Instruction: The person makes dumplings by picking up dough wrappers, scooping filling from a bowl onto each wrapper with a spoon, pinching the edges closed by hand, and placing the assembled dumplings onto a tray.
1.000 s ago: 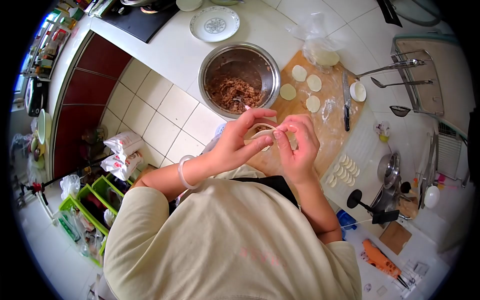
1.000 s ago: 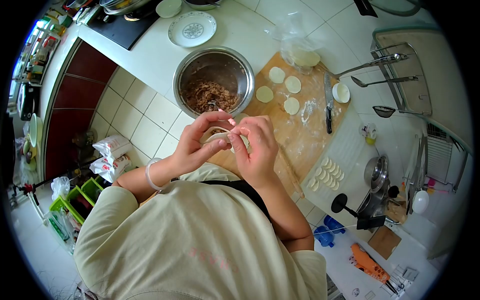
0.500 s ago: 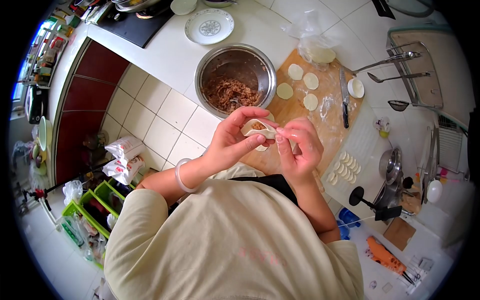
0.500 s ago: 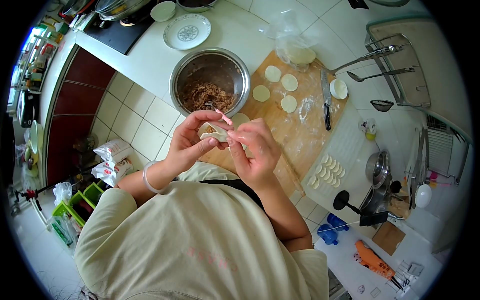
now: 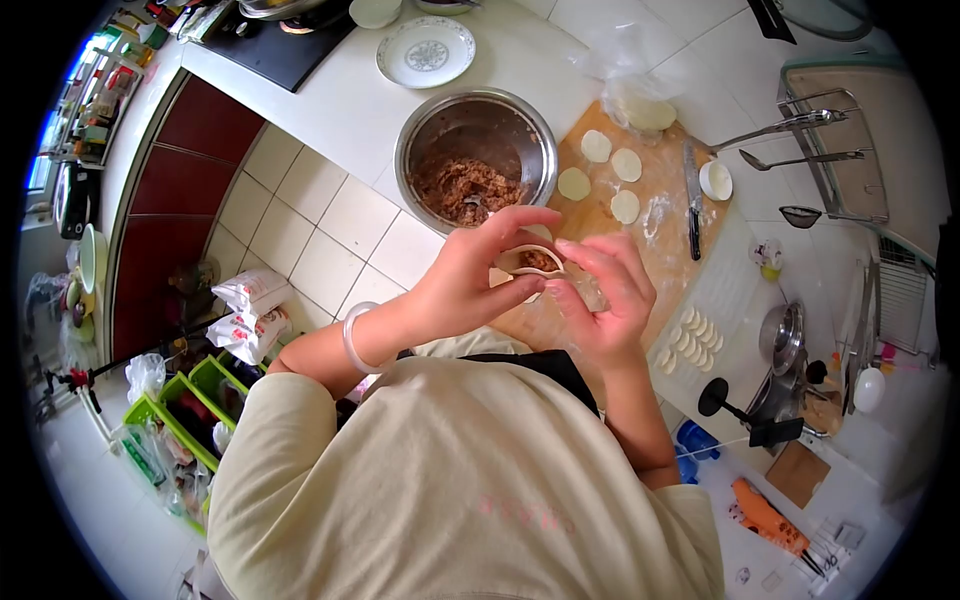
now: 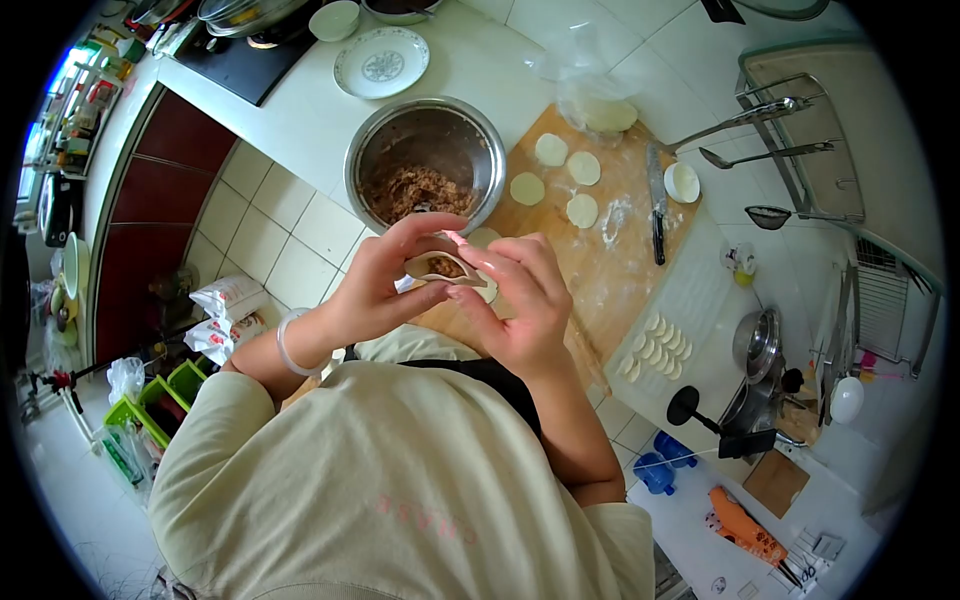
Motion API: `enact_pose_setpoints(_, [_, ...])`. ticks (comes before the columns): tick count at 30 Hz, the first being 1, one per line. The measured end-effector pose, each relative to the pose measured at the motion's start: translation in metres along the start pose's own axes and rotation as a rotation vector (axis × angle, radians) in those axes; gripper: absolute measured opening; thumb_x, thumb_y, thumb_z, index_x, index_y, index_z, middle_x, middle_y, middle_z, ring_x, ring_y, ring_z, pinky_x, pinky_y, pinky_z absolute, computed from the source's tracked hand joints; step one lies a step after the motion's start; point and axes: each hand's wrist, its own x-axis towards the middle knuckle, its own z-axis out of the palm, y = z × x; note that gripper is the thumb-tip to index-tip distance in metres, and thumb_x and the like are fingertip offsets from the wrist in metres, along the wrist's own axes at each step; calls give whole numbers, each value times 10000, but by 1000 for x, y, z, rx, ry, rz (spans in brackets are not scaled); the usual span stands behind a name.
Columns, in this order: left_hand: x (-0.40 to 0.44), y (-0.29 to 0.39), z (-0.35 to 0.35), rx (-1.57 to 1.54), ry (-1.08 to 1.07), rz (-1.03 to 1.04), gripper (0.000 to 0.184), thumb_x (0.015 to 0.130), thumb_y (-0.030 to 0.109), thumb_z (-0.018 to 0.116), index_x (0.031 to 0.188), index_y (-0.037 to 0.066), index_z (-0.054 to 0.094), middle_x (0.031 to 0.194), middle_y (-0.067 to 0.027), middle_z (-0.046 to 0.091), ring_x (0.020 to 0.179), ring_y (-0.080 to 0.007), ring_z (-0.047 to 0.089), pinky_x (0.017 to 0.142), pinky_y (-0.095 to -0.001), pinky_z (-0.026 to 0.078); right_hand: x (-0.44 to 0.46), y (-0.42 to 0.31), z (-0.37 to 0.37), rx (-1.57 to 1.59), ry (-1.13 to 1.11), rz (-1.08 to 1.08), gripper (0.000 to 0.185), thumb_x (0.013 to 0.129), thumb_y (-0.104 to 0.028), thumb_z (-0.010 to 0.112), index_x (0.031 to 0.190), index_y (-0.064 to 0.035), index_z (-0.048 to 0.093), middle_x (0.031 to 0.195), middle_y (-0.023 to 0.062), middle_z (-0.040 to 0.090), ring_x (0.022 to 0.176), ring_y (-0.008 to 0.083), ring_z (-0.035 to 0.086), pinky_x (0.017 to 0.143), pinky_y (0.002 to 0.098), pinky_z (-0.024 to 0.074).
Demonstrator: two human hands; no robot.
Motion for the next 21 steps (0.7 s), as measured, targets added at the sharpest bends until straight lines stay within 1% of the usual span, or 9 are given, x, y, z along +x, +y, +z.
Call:
enact_pose_setpoints(2, [3, 6, -1, 185, -38, -26, 563, 806, -36, 657, 1309, 6, 409, 1113, -110, 573, 1007, -199, 612, 865, -318, 517, 2, -3, 0, -44, -35, -31, 221, 719, -28, 740, 924, -24, 658, 840, 74, 581, 710, 227, 536, 603, 311, 447])
enact_pose_setpoints(3, [5, 7, -2, 185, -37, -25, 563, 806, -36, 657, 1309, 6, 409, 1113, -110, 573, 1007, -199, 612, 865, -318, 517, 1, -3, 1, -89, -35, -64, 215, 716, -19, 738, 917, -23, 662, 836, 73, 576, 705, 230, 531, 596, 314, 443])
enact_pose_setpoints(5, [7, 9, -3, 239, -49, -30, 591, 788, -29, 676, 1314, 19, 413, 1062, -106, 596, 978, -196, 630, 837, -312, 514, -1, -1, 3, -132, -39, -99, 210, 713, -11, 737, 910, -22, 666, 833, 71, 572, 700, 233, 526, 588, 317, 439])
enact_pose_setpoints(9, [8, 10, -2, 256, -25, -7, 595, 784, -29, 672, 1318, 28, 415, 1028, -110, 618, 986, -189, 631, 792, -296, 519, -8, 4, 6, -154, 6, -112, 181, 721, -7, 727, 890, -14, 664, 830, 75, 569, 708, 229, 530, 586, 314, 442])
enact_pose_setpoints(11, [7, 8, 0, 183, 38, -30, 602, 779, -31, 662, 1323, 36, 414, 1004, -105, 631, 976, -183, 634, 743, -279, 524, -7, 1, 7, -155, 27, -97, 177, 724, -5, 723, 891, -10, 662, 828, 77, 571, 708, 229, 532, 585, 314, 442])
enact_pose_setpoints(13, [7, 11, 1, 198, 27, -43, 604, 777, -39, 655, 1325, 32, 411, 1006, -104, 628, 973, -185, 635, 728, -275, 528, -1, -7, 9, -70, 17, 53, 162, 734, 3, 712, 885, -4, 657, 819, 83, 573, 690, 230, 530, 577, 317, 441])
enact_pose_setpoints(17, [7, 12, 1, 253, -7, -106, 607, 775, -55, 640, 1328, 20, 403, 1002, -107, 615, 970, -185, 637, 712, -263, 538, 1, -4, 12, -77, -7, -14, 155, 745, -3, 709, 890, 1, 651, 821, 92, 573, 671, 230, 523, 565, 319, 436])
enact_pose_setpoints(20, [7, 9, 0, 272, 5, -74, 610, 779, -52, 643, 1333, 16, 396, 1000, -116, 614, 964, -179, 636, 715, -259, 541, -3, 1, 14, -123, 14, -54, 159, 753, -21, 715, 895, 3, 647, 813, 89, 565, 662, 229, 515, 555, 323, 430])
enact_pose_setpoints(21, [7, 9, -1, 271, 6, -74, 610, 779, -52, 643, 1333, 16, 396, 1000, -116, 614, 964, -179, 636, 715, -259, 541, -4, 2, 16, -150, 35, -99, 161, 753, -28, 719, 894, 2, 648, 811, 85, 560, 661, 230, 512, 554, 321, 428])
